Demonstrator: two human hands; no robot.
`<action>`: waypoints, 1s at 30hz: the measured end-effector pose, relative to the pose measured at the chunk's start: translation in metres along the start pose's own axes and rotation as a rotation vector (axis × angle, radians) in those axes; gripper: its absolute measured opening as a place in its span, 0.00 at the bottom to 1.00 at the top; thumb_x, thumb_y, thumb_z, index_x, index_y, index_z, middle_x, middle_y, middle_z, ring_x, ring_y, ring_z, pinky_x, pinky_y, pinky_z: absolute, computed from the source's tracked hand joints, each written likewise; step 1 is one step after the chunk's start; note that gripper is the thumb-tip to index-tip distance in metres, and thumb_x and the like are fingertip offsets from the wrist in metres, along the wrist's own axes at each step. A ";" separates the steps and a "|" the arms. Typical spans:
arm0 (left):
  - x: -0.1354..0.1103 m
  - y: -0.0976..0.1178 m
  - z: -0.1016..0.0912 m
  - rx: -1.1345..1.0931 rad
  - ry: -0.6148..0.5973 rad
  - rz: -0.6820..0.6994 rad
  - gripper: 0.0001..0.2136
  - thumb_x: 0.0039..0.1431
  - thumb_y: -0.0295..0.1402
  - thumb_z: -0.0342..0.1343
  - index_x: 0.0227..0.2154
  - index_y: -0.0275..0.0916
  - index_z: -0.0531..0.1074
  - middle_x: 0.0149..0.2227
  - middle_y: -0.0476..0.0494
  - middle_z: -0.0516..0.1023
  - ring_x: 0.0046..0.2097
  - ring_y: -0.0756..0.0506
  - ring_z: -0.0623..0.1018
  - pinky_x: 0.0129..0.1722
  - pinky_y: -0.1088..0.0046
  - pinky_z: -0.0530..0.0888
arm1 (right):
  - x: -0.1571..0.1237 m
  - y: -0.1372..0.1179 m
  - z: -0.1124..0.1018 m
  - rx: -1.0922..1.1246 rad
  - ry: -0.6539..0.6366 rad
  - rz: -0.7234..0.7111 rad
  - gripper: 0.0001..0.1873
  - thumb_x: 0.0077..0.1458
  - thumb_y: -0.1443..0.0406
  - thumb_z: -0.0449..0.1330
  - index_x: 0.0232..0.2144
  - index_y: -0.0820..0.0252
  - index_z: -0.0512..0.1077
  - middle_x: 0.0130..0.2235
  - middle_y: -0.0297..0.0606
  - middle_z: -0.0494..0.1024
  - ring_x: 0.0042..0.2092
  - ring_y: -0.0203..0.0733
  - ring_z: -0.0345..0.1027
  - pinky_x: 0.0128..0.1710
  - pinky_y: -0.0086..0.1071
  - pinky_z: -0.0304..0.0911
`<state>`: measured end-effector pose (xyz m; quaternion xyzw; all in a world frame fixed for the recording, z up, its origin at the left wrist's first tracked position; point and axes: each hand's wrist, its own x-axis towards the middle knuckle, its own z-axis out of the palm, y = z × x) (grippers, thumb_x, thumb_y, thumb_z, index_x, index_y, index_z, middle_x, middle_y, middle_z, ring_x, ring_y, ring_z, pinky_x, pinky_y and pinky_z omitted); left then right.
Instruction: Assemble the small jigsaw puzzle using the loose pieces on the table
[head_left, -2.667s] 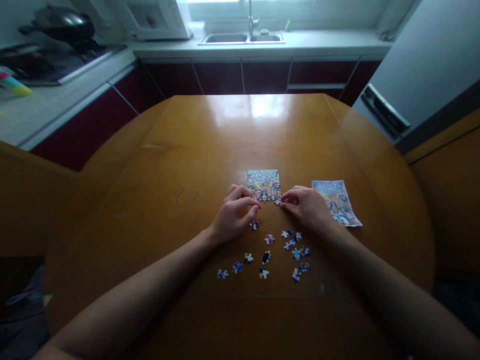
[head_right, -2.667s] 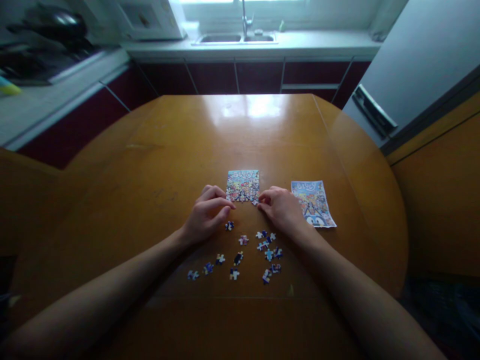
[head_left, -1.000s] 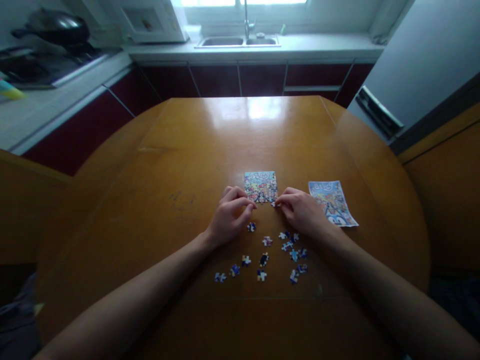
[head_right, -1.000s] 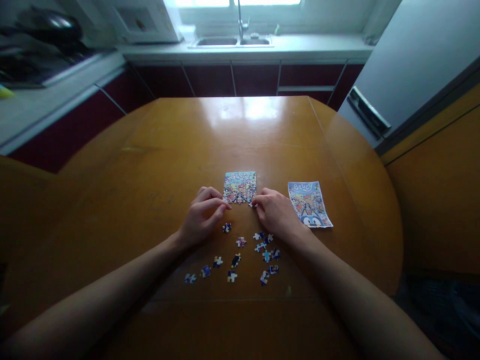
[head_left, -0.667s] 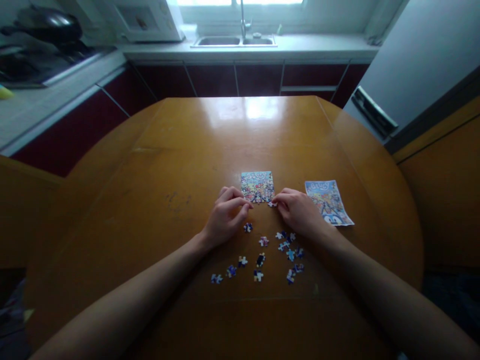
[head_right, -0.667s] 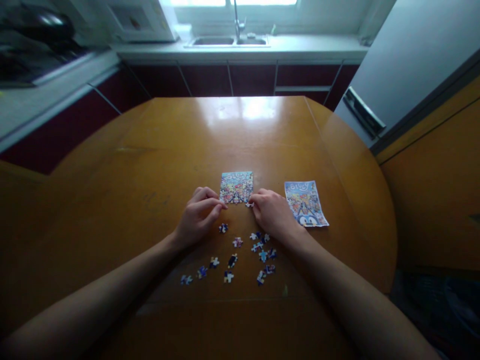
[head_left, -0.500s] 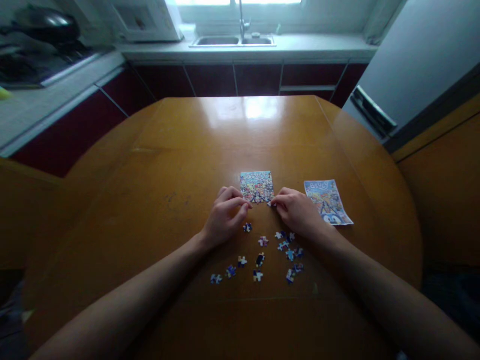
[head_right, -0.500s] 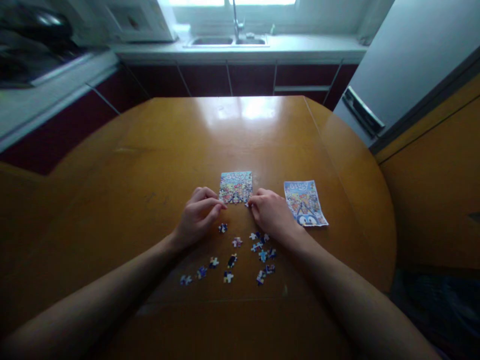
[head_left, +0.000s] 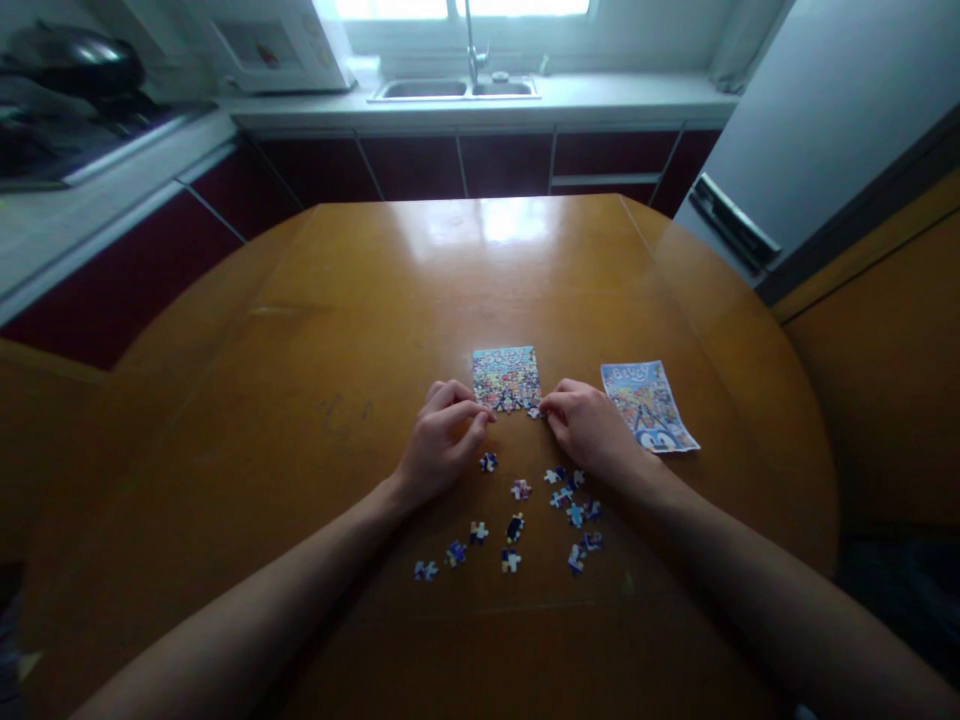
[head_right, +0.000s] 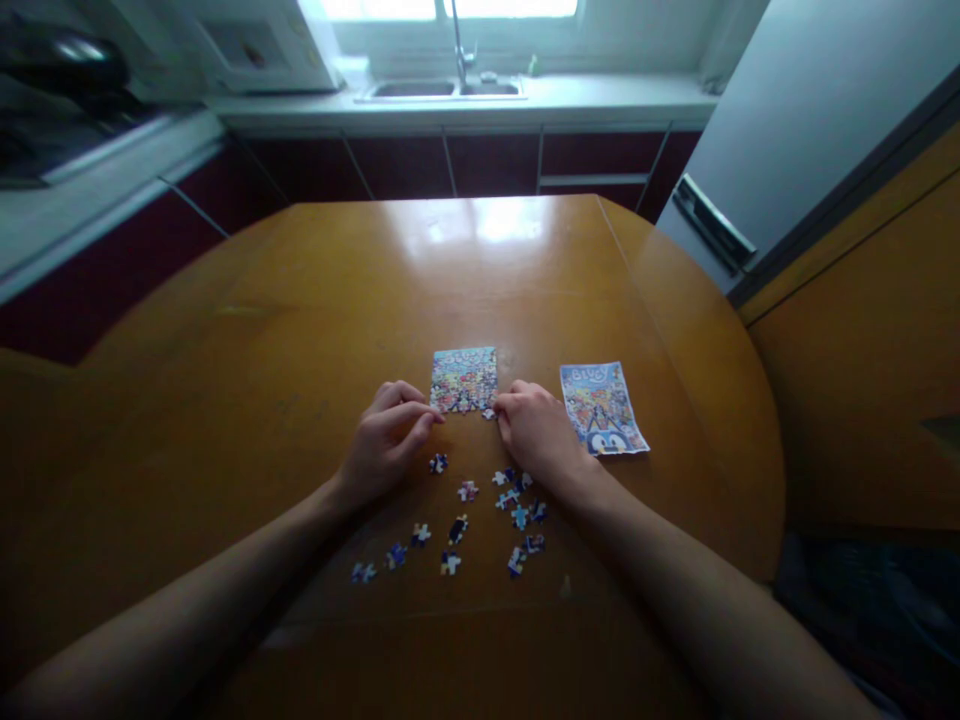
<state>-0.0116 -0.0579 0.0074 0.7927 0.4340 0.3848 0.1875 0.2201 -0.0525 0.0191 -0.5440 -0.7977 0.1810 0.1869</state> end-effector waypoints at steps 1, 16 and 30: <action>0.000 0.000 0.000 0.001 0.001 0.002 0.09 0.64 0.29 0.54 0.30 0.39 0.76 0.33 0.46 0.69 0.39 0.45 0.69 0.41 0.65 0.68 | 0.000 0.000 0.000 -0.001 0.001 0.000 0.13 0.61 0.70 0.54 0.32 0.60 0.79 0.35 0.42 0.77 0.37 0.41 0.69 0.40 0.34 0.62; -0.001 -0.003 0.000 -0.008 0.003 -0.019 0.08 0.64 0.29 0.54 0.30 0.39 0.76 0.33 0.46 0.69 0.39 0.45 0.69 0.41 0.65 0.68 | -0.002 -0.002 0.001 -0.019 0.036 0.027 0.13 0.62 0.68 0.53 0.36 0.59 0.79 0.36 0.42 0.78 0.36 0.42 0.70 0.37 0.35 0.61; 0.000 0.000 0.000 0.000 -0.004 -0.029 0.09 0.65 0.29 0.53 0.30 0.39 0.76 0.33 0.46 0.69 0.39 0.46 0.69 0.41 0.65 0.68 | -0.004 -0.006 -0.001 -0.070 -0.019 -0.030 0.14 0.63 0.69 0.54 0.36 0.58 0.80 0.38 0.42 0.77 0.37 0.41 0.68 0.38 0.36 0.60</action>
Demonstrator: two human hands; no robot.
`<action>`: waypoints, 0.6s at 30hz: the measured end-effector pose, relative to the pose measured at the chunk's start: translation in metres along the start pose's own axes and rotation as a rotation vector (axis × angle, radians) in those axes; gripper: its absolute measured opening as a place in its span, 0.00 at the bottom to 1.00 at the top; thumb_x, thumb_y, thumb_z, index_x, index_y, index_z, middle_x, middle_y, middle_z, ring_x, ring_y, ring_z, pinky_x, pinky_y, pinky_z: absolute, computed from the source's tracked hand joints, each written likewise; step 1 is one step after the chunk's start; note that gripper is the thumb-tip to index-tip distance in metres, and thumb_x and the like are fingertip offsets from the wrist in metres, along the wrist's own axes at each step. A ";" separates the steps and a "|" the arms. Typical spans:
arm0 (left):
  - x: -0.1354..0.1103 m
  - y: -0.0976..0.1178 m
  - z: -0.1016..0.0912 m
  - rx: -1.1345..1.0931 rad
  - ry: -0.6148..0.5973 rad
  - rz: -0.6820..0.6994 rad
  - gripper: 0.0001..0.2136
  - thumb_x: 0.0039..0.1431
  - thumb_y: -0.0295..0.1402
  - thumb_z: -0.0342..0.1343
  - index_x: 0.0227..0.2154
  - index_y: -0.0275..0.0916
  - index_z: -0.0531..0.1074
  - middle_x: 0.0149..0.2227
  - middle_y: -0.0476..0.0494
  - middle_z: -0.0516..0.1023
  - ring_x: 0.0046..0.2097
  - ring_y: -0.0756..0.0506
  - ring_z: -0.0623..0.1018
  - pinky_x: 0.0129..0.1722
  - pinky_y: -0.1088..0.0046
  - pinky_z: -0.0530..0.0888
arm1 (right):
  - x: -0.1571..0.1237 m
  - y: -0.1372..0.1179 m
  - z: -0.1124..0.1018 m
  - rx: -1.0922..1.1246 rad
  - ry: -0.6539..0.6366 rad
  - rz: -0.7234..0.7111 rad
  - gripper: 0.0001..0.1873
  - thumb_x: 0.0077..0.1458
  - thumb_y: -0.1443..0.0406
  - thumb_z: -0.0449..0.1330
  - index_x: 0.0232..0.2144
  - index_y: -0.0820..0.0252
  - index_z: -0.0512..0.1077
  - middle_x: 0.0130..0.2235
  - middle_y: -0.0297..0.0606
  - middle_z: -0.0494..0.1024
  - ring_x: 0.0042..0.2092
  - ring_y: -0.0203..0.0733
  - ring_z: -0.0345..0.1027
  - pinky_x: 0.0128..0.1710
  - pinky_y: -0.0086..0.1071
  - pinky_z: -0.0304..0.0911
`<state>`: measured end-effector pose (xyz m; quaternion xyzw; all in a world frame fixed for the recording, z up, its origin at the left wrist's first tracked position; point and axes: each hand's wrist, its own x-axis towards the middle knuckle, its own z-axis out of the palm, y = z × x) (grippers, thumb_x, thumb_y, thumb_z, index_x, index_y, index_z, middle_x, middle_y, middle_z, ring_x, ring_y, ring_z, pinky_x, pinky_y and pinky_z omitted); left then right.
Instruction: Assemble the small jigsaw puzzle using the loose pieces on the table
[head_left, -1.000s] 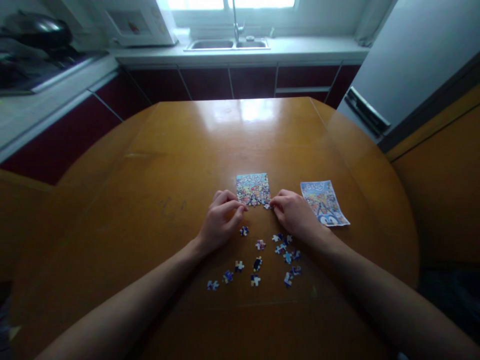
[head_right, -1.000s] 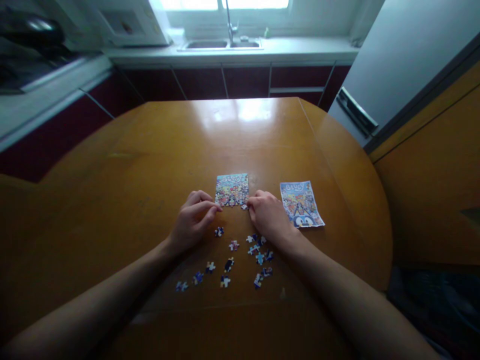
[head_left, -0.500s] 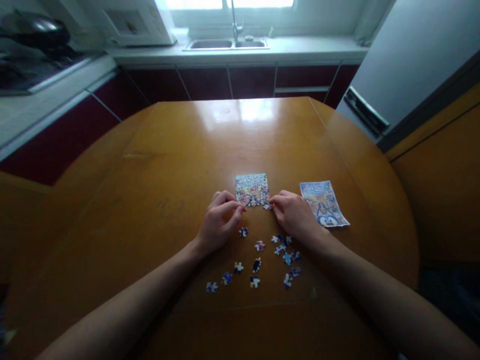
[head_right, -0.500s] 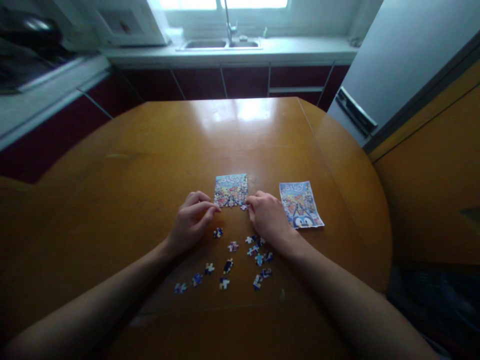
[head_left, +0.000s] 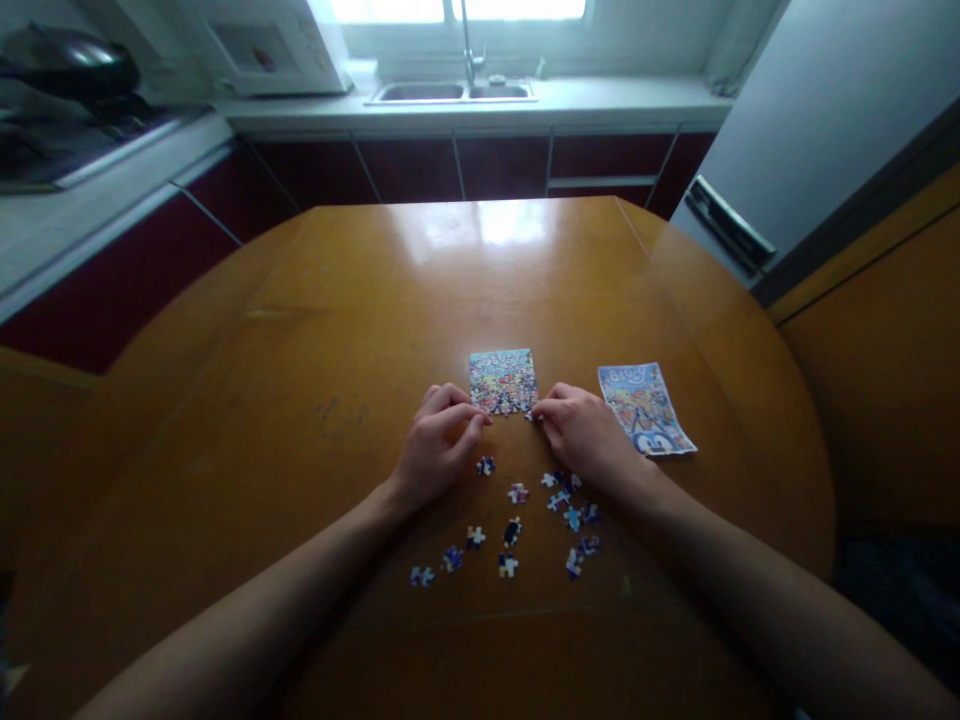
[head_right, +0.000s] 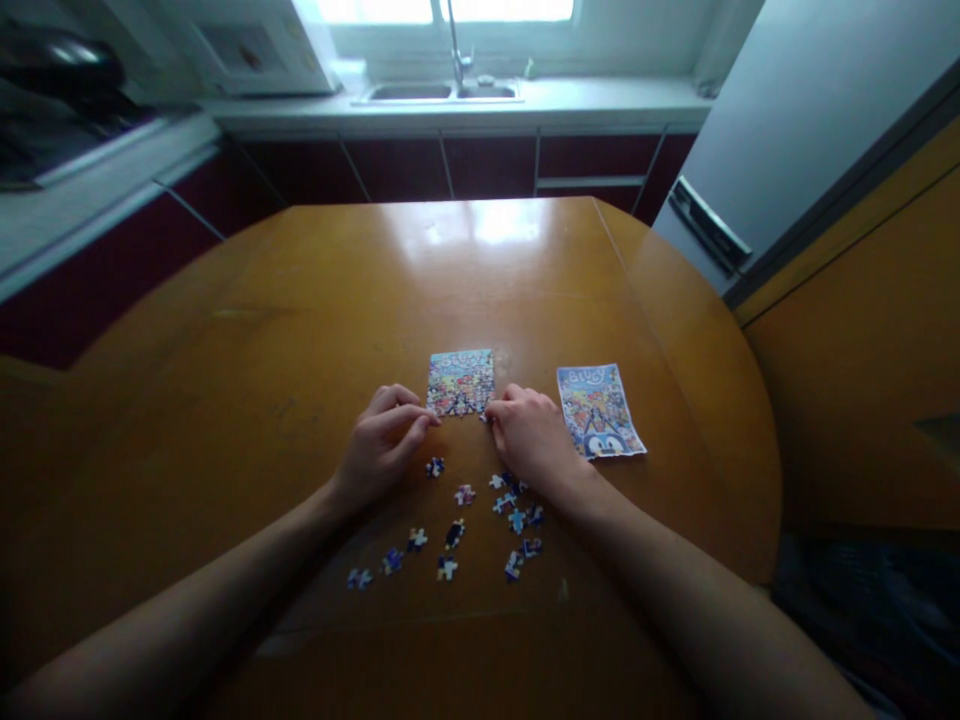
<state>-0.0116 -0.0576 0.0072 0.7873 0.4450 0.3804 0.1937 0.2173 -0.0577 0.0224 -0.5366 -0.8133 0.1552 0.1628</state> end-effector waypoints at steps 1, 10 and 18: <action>0.000 0.000 0.000 -0.001 -0.005 -0.002 0.08 0.65 0.30 0.53 0.30 0.39 0.76 0.33 0.46 0.69 0.39 0.46 0.69 0.41 0.65 0.68 | 0.000 0.000 0.000 -0.016 -0.005 -0.005 0.14 0.63 0.69 0.53 0.36 0.58 0.79 0.38 0.42 0.77 0.37 0.42 0.67 0.38 0.36 0.59; 0.001 -0.002 -0.001 0.007 -0.017 -0.006 0.08 0.65 0.31 0.53 0.31 0.40 0.76 0.34 0.45 0.69 0.40 0.45 0.70 0.41 0.65 0.69 | 0.000 -0.005 -0.005 -0.122 -0.039 -0.039 0.11 0.63 0.70 0.52 0.34 0.58 0.74 0.37 0.43 0.75 0.37 0.42 0.64 0.37 0.36 0.55; -0.001 -0.003 -0.001 0.009 -0.020 -0.014 0.08 0.65 0.30 0.53 0.32 0.39 0.77 0.34 0.46 0.69 0.40 0.46 0.70 0.41 0.66 0.69 | -0.001 -0.004 -0.002 -0.155 -0.027 -0.060 0.09 0.61 0.71 0.53 0.36 0.58 0.73 0.38 0.43 0.76 0.38 0.43 0.64 0.37 0.37 0.55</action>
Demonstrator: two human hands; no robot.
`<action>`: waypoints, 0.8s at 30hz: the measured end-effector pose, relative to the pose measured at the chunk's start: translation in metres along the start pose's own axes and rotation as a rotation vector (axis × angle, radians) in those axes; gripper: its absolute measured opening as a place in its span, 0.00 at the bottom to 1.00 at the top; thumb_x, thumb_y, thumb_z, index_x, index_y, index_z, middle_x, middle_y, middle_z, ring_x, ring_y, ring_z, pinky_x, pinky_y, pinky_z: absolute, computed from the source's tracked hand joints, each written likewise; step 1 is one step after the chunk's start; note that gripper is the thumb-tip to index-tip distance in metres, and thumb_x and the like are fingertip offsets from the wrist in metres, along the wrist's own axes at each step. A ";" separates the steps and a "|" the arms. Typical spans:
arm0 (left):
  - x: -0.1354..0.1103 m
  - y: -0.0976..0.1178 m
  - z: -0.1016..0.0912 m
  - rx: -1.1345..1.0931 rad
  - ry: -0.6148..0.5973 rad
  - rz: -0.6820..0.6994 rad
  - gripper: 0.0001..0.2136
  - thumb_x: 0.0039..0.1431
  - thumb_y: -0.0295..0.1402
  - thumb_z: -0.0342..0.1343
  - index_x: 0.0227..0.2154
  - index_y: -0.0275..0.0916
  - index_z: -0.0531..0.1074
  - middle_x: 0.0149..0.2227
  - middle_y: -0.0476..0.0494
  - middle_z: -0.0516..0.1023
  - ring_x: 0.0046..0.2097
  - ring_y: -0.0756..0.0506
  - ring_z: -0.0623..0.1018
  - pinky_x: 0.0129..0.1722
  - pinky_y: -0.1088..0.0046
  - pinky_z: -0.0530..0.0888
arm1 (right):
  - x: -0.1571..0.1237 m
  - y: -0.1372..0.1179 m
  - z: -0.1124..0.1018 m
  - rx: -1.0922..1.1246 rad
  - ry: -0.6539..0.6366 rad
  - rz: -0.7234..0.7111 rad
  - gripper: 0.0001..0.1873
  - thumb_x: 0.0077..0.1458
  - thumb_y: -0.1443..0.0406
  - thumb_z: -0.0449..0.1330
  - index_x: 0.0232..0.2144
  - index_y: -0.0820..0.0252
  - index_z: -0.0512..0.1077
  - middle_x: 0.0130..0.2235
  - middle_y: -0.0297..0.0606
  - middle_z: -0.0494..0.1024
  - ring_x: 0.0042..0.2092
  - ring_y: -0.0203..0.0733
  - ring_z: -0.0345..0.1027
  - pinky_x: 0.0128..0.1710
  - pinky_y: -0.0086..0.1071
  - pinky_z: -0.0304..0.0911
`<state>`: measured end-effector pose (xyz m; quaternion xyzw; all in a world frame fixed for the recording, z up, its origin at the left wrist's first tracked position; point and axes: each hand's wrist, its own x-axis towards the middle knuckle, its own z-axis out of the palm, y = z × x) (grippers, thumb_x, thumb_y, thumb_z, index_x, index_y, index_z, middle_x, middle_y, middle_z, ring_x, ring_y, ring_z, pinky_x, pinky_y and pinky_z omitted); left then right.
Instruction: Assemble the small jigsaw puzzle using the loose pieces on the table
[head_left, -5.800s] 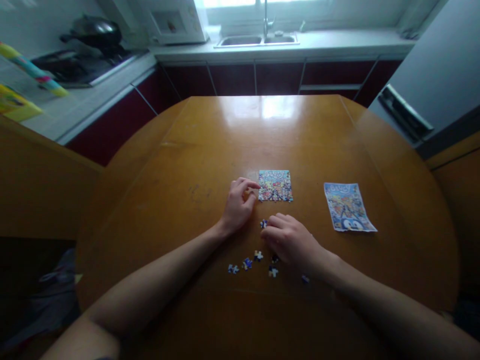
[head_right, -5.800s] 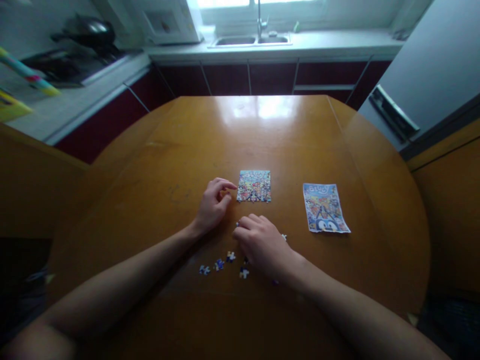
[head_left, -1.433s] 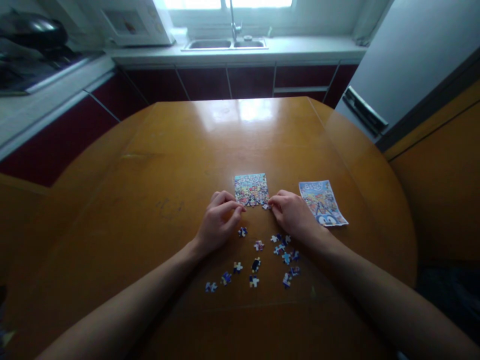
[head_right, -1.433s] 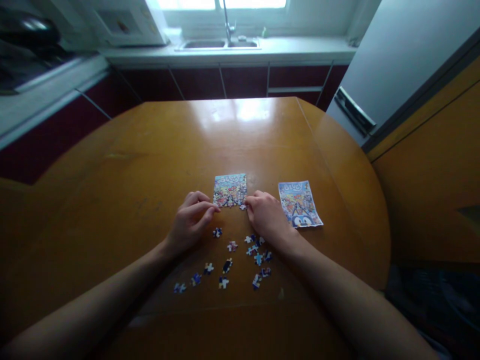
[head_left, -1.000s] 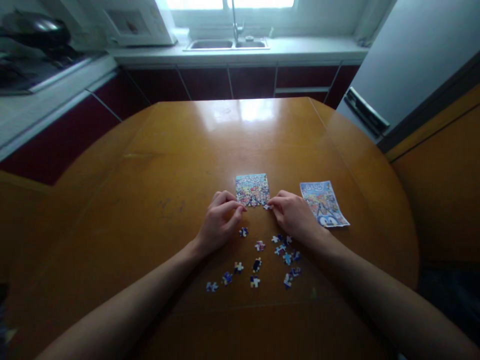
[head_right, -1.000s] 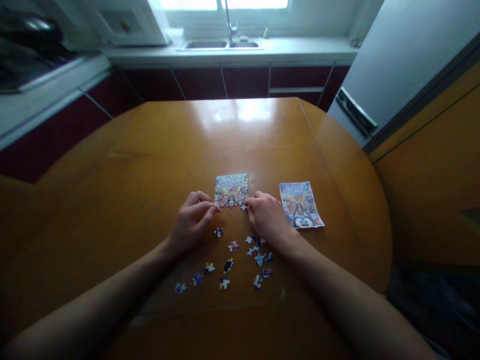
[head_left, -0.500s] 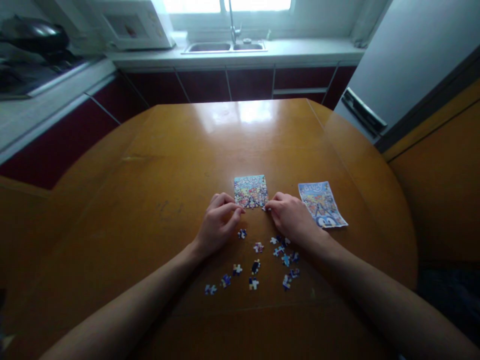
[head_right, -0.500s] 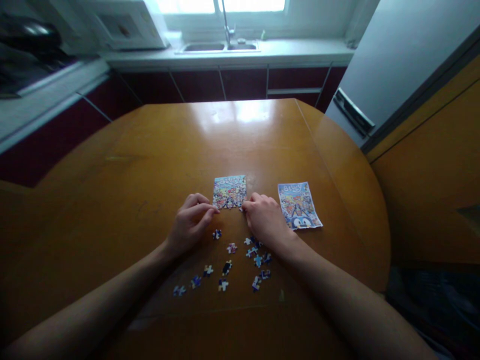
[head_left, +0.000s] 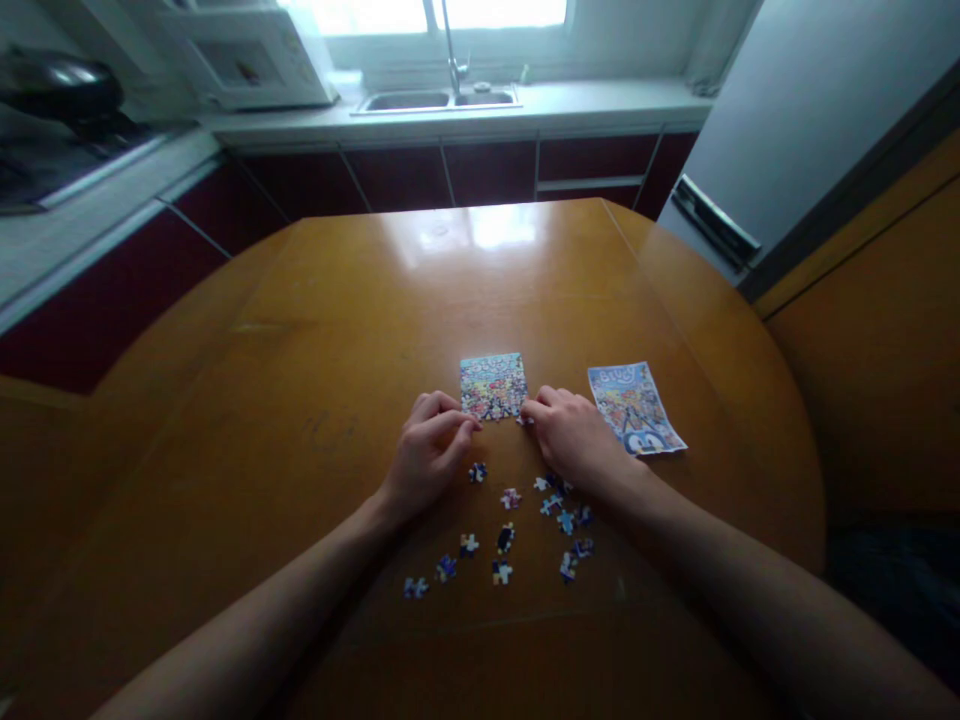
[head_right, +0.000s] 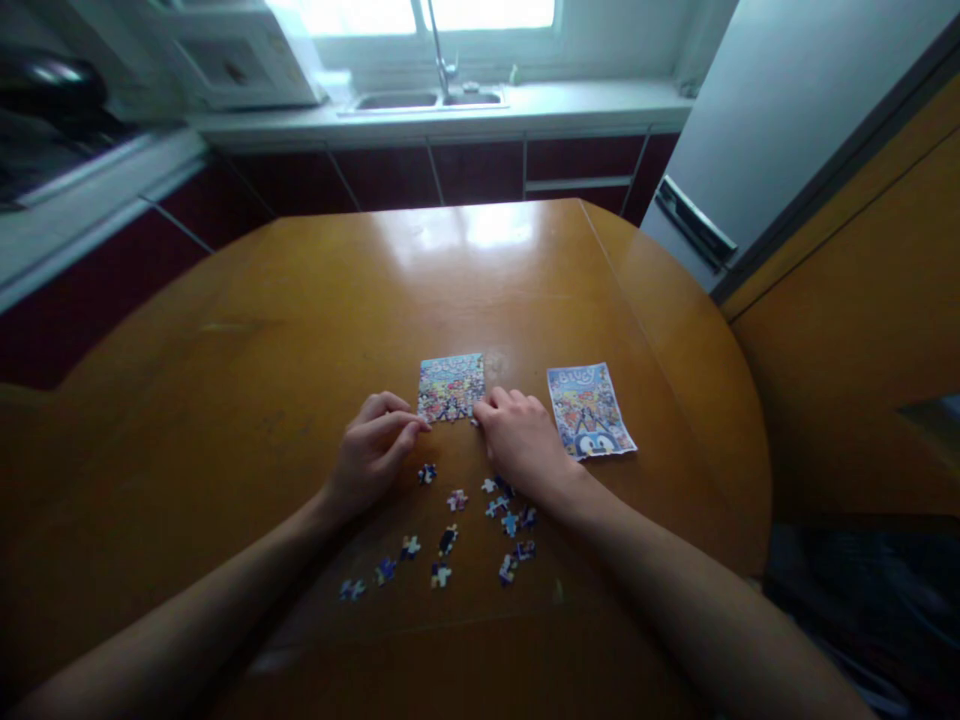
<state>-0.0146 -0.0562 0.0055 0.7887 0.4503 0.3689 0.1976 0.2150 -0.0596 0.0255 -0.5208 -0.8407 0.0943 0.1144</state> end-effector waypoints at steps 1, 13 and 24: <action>0.000 0.000 0.000 0.000 0.001 0.001 0.08 0.65 0.30 0.53 0.32 0.39 0.77 0.34 0.46 0.69 0.40 0.46 0.70 0.41 0.66 0.69 | 0.000 0.000 0.000 0.001 0.004 -0.001 0.09 0.61 0.71 0.53 0.36 0.58 0.73 0.39 0.44 0.76 0.38 0.44 0.65 0.37 0.37 0.55; 0.001 0.004 0.001 -0.020 0.017 -0.005 0.09 0.65 0.30 0.53 0.30 0.39 0.76 0.33 0.45 0.69 0.39 0.46 0.70 0.39 0.66 0.69 | 0.004 0.016 0.007 0.125 0.070 0.299 0.12 0.60 0.72 0.50 0.32 0.60 0.73 0.37 0.43 0.78 0.35 0.42 0.67 0.33 0.35 0.52; 0.002 0.002 0.000 -0.037 0.015 -0.021 0.09 0.64 0.31 0.53 0.30 0.39 0.76 0.33 0.45 0.70 0.39 0.45 0.70 0.40 0.65 0.70 | 0.005 0.019 0.011 0.103 0.061 0.288 0.11 0.60 0.72 0.50 0.33 0.60 0.72 0.36 0.43 0.77 0.35 0.41 0.66 0.32 0.34 0.50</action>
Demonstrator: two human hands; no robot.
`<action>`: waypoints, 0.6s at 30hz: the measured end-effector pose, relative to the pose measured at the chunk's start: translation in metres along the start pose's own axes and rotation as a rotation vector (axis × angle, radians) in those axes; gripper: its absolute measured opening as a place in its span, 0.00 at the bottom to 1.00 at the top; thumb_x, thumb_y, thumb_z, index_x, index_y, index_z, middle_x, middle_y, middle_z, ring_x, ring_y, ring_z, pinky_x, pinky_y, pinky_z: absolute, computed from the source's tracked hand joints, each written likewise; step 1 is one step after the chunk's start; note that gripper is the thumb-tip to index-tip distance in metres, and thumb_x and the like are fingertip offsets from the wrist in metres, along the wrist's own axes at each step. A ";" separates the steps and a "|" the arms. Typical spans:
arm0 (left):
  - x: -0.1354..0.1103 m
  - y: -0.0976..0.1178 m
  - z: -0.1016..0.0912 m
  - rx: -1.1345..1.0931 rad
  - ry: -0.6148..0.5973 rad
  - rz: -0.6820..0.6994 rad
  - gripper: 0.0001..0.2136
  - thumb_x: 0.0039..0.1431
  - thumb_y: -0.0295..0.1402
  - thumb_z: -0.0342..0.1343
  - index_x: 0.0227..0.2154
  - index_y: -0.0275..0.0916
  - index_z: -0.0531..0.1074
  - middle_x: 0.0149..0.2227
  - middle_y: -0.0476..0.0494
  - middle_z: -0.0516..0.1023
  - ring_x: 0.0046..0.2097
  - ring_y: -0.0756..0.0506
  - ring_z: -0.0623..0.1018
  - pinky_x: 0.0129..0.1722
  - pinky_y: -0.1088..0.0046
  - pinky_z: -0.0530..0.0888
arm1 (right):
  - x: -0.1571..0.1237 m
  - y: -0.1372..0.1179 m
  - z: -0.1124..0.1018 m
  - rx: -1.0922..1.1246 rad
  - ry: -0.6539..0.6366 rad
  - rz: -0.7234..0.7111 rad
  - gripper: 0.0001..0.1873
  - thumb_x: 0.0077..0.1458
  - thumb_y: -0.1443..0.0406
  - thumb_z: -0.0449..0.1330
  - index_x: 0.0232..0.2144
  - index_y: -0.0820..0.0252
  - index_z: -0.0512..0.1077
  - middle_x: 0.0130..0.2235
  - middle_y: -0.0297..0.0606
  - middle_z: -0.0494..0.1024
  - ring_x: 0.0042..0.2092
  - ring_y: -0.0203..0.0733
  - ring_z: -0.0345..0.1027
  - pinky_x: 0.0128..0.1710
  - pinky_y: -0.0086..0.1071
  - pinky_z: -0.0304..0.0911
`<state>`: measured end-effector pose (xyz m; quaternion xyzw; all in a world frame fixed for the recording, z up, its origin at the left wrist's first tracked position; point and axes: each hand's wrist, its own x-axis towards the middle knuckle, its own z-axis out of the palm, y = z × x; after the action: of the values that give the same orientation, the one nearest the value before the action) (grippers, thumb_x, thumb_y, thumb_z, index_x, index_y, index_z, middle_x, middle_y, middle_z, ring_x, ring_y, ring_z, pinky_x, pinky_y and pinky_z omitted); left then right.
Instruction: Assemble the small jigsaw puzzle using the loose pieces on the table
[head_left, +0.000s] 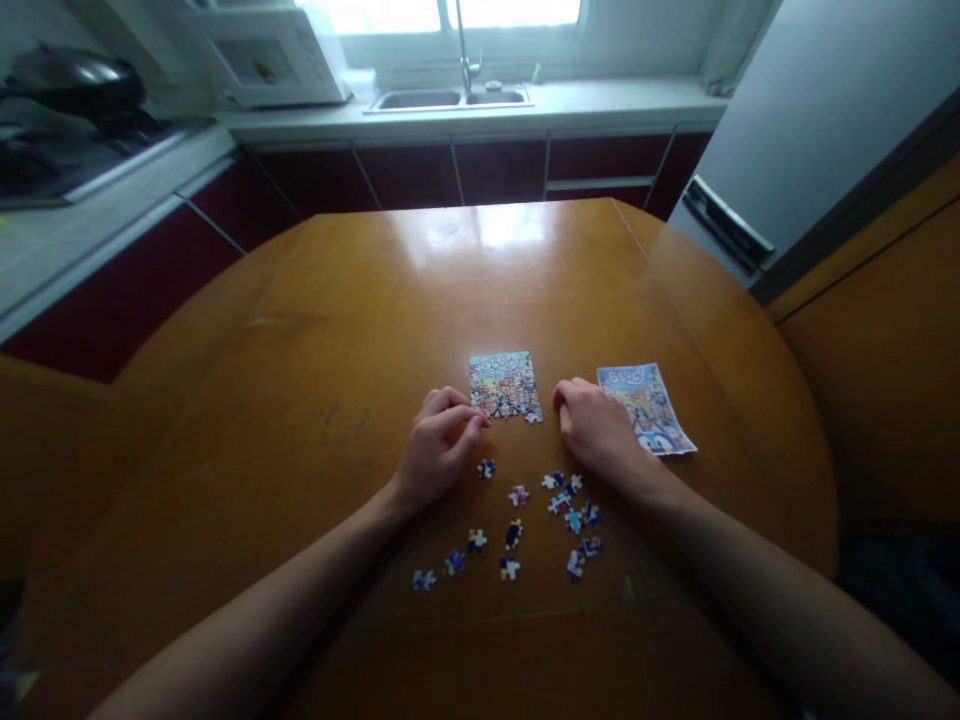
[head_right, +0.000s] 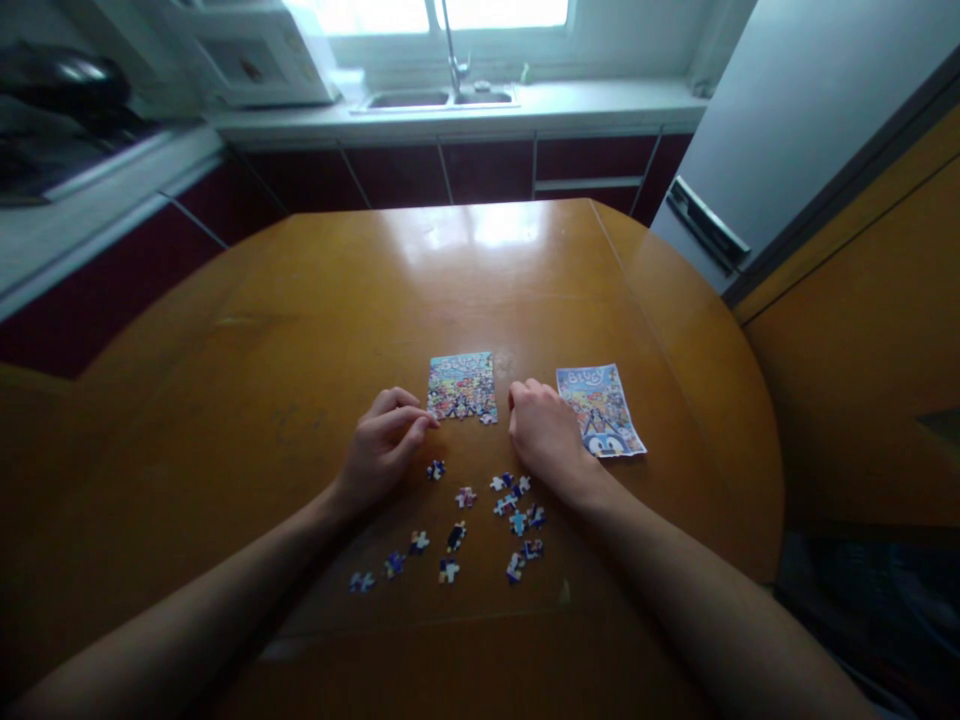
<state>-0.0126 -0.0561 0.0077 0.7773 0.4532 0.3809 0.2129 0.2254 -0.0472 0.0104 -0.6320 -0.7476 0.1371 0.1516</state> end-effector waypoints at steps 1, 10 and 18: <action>0.000 0.001 0.000 0.000 0.002 -0.002 0.09 0.64 0.31 0.53 0.29 0.39 0.76 0.33 0.45 0.70 0.39 0.45 0.70 0.40 0.65 0.70 | 0.000 0.000 0.000 0.004 0.001 -0.002 0.11 0.59 0.73 0.50 0.32 0.60 0.72 0.36 0.43 0.77 0.35 0.41 0.66 0.32 0.34 0.50; 0.000 0.000 0.001 -0.015 0.005 -0.012 0.09 0.64 0.32 0.53 0.30 0.39 0.76 0.33 0.45 0.70 0.39 0.45 0.71 0.40 0.64 0.70 | 0.003 0.004 -0.002 0.057 -0.018 -0.016 0.12 0.60 0.72 0.51 0.31 0.60 0.73 0.35 0.42 0.78 0.34 0.41 0.66 0.32 0.34 0.52; -0.001 0.000 0.001 -0.016 -0.005 -0.011 0.09 0.64 0.31 0.53 0.31 0.39 0.77 0.33 0.45 0.69 0.39 0.45 0.70 0.40 0.65 0.70 | 0.004 0.005 -0.007 0.099 -0.055 -0.039 0.12 0.60 0.72 0.52 0.31 0.59 0.74 0.36 0.42 0.78 0.37 0.41 0.68 0.35 0.33 0.56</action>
<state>-0.0125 -0.0563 0.0068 0.7742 0.4537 0.3813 0.2224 0.2325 -0.0426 0.0149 -0.6051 -0.7558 0.1884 0.1645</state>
